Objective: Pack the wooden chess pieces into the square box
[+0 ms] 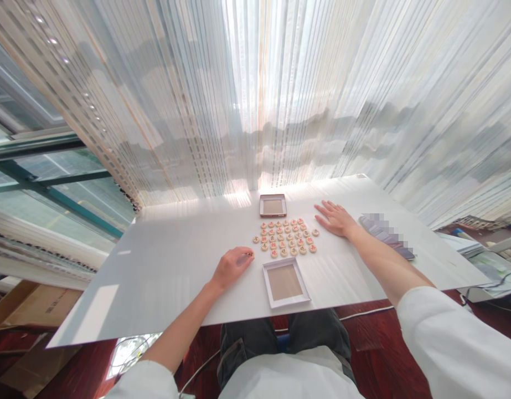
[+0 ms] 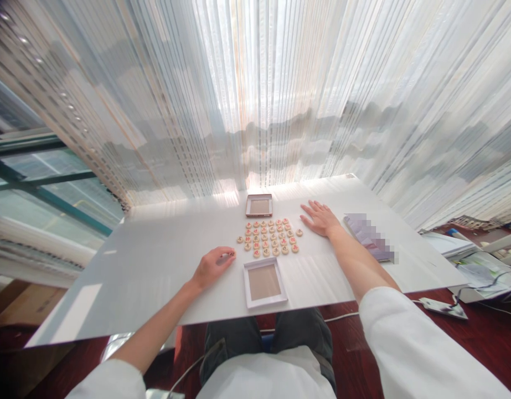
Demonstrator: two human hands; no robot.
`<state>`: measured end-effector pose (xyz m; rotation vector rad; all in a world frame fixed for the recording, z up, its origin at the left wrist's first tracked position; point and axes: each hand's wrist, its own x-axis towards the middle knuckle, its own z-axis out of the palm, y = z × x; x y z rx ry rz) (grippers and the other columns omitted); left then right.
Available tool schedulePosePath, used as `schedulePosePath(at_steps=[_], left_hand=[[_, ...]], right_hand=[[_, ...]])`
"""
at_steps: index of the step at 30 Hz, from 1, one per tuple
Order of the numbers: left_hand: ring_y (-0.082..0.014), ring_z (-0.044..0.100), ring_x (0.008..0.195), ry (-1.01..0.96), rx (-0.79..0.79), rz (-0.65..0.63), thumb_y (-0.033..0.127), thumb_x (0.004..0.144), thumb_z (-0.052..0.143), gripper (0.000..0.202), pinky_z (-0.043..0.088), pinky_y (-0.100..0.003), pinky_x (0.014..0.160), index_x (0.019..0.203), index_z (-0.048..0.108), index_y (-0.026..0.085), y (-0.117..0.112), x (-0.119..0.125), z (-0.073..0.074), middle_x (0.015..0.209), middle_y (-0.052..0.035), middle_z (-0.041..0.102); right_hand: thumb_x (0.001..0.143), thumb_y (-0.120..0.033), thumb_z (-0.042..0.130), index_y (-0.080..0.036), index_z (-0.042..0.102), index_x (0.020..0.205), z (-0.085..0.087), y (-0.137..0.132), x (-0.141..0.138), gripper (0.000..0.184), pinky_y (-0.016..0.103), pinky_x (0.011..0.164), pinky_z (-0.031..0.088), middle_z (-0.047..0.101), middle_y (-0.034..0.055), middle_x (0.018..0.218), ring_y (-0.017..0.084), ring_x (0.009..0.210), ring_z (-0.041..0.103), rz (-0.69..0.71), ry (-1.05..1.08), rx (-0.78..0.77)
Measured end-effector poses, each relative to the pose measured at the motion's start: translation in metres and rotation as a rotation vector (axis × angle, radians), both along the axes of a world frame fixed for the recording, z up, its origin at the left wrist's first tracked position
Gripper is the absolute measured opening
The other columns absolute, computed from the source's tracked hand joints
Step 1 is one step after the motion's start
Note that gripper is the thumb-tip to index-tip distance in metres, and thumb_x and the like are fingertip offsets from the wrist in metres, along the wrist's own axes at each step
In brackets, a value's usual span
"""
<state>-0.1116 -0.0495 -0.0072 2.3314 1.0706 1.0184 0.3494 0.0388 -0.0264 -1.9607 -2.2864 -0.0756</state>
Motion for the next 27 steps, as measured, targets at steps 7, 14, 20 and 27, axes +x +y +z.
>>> schedulePosePath(at_steps=[7,14,20,27], left_hand=[[-0.0139,0.070,0.080,-0.273,-0.090,0.006,0.032,0.092,0.065,0.020,0.062,-0.031,0.078,0.109,0.067,0.022,0.019,0.040,0.018,0.112,-0.0058,0.068],[-0.0154,0.071,0.086,-0.417,-0.142,-0.020,0.032,0.088,0.070,0.024,0.062,-0.030,0.081,0.109,0.068,0.021,0.063,0.076,0.035,0.110,-0.0064,0.068],[-0.0155,0.070,0.085,-0.485,-0.159,0.012,0.031,0.087,0.071,0.025,0.061,-0.031,0.080,0.109,0.067,0.020,0.084,0.086,0.029,0.105,-0.0061,0.069],[-0.0146,0.068,0.082,-0.473,-0.169,-0.034,0.027,0.086,0.072,0.022,0.062,-0.032,0.079,0.107,0.070,0.020,0.071,0.086,0.018,0.110,-0.0066,0.068]], right_hand=[[0.101,-0.057,0.027,-0.026,0.038,0.153,-0.001,0.000,-0.001,0.062,0.052,0.116,0.028,0.035,0.0103,0.161,0.031,0.147,0.032,0.008,-0.034,0.053],[0.101,-0.052,0.033,-0.025,0.043,0.151,-0.003,0.001,0.001,0.058,0.051,0.114,0.031,0.039,0.0121,0.158,0.032,0.145,0.036,0.022,-0.035,0.104],[0.101,-0.049,0.036,-0.022,0.046,0.149,-0.005,0.001,0.002,0.056,0.050,0.113,0.034,0.043,0.0138,0.155,0.033,0.143,0.039,0.033,-0.014,0.141],[0.098,-0.046,0.043,-0.020,0.053,0.144,-0.005,0.000,0.002,0.054,0.050,0.113,0.035,0.049,0.0150,0.151,0.033,0.140,0.044,0.044,0.063,0.196]])
